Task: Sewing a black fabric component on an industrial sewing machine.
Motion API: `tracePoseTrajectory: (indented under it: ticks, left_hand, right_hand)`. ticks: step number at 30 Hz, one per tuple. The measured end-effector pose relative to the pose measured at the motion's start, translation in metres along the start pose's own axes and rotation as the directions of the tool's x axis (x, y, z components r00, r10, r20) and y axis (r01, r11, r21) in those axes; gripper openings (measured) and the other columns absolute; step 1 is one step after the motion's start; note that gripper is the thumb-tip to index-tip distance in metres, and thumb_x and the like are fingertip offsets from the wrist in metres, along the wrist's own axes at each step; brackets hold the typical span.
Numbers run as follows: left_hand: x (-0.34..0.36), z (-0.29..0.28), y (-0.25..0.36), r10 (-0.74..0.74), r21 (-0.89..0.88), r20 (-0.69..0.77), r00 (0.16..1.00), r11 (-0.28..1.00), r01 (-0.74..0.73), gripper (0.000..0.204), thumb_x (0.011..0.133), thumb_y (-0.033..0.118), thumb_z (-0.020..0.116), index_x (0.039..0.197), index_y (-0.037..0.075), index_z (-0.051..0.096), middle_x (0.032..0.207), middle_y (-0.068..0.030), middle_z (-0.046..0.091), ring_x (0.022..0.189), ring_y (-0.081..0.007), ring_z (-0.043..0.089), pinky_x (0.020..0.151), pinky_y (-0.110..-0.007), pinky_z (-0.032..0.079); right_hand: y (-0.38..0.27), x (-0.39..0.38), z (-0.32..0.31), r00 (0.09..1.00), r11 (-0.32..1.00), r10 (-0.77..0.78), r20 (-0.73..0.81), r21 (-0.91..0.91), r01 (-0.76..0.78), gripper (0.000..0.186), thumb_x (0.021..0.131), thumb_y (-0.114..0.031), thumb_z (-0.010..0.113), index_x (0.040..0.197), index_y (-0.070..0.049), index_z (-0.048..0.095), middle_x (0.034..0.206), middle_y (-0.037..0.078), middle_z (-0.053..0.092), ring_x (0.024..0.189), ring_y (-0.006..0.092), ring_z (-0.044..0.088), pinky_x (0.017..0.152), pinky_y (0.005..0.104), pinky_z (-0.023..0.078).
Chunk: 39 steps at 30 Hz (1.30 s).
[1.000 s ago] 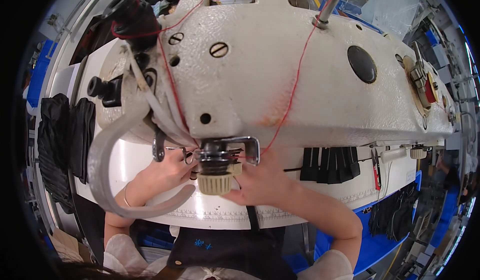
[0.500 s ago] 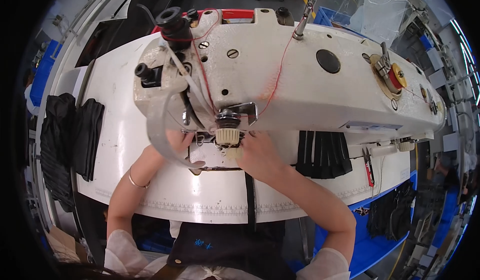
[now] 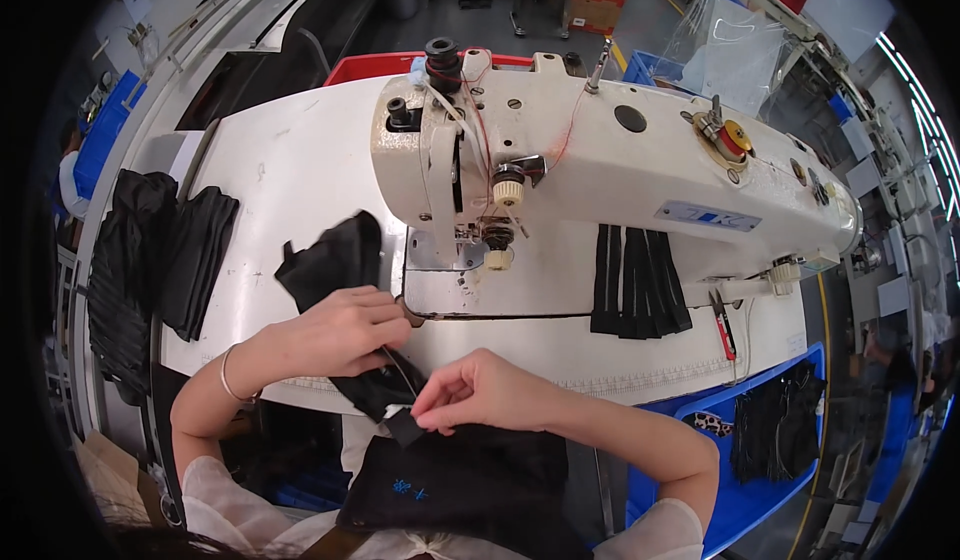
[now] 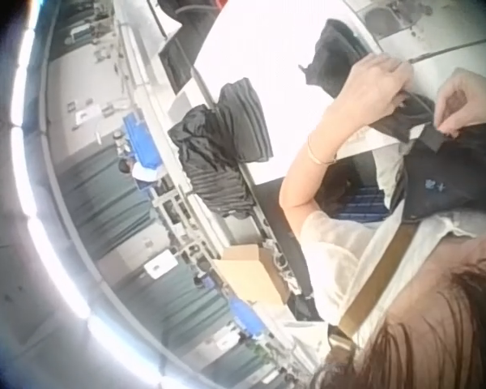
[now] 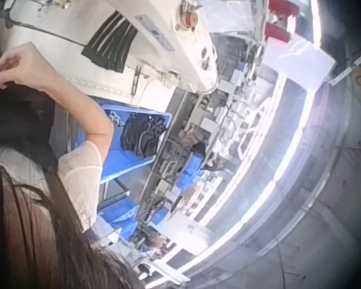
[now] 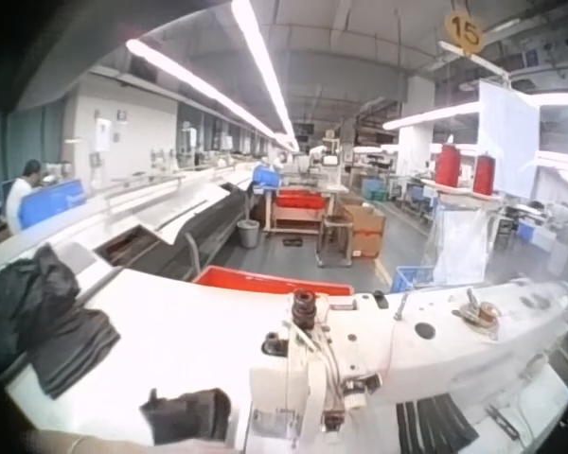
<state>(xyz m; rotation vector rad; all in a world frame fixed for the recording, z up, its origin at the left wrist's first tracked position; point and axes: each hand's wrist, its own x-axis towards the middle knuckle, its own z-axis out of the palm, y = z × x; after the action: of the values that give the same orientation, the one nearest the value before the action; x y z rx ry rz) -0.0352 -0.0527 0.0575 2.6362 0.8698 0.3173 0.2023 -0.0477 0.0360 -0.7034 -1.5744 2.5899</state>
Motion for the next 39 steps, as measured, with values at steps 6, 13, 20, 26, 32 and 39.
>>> tracePoseTrajectory:
  ticks: [6,13,20,26,32,39]
  left_hand:
    - [-0.017,0.006,0.021,0.214,0.745,-0.511,0.833,0.593,0.305,0.021,0.064,0.006,0.061,0.084,0.005,0.058,0.065,-0.0025,0.043,0.059,-0.0142,0.046,0.051,-0.026,0.036]
    - [-0.04,0.042,0.021,-0.181,0.444,-0.691,0.7,0.659,0.608,0.042,0.063,0.0,0.06,0.106,0.001,0.059,0.075,-0.0061,0.044,0.061,-0.0191,0.05,0.05,-0.03,0.038]
    - [-0.036,0.024,0.027,-0.328,0.576,-0.445,0.833,0.607,0.547,0.044,0.062,0.008,0.067,0.104,0.0,0.056,0.079,-0.0054,0.049,0.064,-0.016,0.052,0.052,-0.026,0.042]
    - [-0.017,-0.008,0.032,-0.374,0.268,-0.439,0.817,0.814,0.516,0.052,0.073,0.03,0.072,0.111,-0.002,0.056,0.097,-0.011,0.056,0.094,-0.0273,0.056,0.083,-0.037,0.046]
    - [0.009,0.006,-0.027,-0.265,-0.078,-0.075,0.961,0.963,0.259,0.056,0.079,0.039,0.069,0.12,0.003,0.055,0.113,-0.0156,0.055,0.099,-0.0293,0.054,0.099,-0.04,0.037]
    - [0.006,0.01,-0.031,-0.281,-0.251,-0.258,0.924,0.943,0.217,0.063,0.076,0.04,0.073,0.125,0.006,0.053,0.094,-0.0101,0.062,0.094,-0.0244,0.055,0.094,-0.035,0.034]
  right_hand:
    - [-0.005,0.039,0.002,0.946,0.958,-0.172,-0.276,-0.269,0.095,0.015,0.086,-0.011,0.066,0.088,0.004,0.062,0.078,0.009,0.068,0.068,0.0112,0.064,0.059,0.0222,0.049]
    - [-0.006,0.08,0.013,0.923,0.973,-0.112,-0.368,-0.23,0.026,0.019,0.089,-0.012,0.062,0.084,0.006,0.062,0.069,0.007,0.063,0.059,0.0149,0.064,0.053,0.0245,0.05]
    - [0.012,0.088,0.018,0.803,0.939,-0.339,-0.49,-0.233,0.254,0.023,0.094,-0.014,0.054,0.089,0.007,0.061,0.079,0.013,0.068,0.069,0.0164,0.067,0.063,0.0269,0.054]
    - [0.024,0.074,0.022,0.613,0.867,-0.466,-0.637,-0.192,0.46,0.019,0.093,-0.011,0.052,0.084,0.004,0.061,0.076,0.011,0.068,0.069,0.0179,0.068,0.064,0.0264,0.053]
    - [0.002,0.053,0.0,0.574,0.457,-0.686,-0.446,-0.879,-0.137,0.018,0.075,-0.014,0.063,0.063,-0.002,0.056,0.053,0.011,0.057,0.046,0.0245,0.057,0.047,0.0346,0.045]
    - [0.026,0.074,0.01,0.455,0.835,-0.524,-0.72,-0.327,0.443,0.013,0.086,-0.009,0.059,0.075,-0.001,0.058,0.06,0.011,0.06,0.051,0.0233,0.061,0.05,0.0298,0.047]
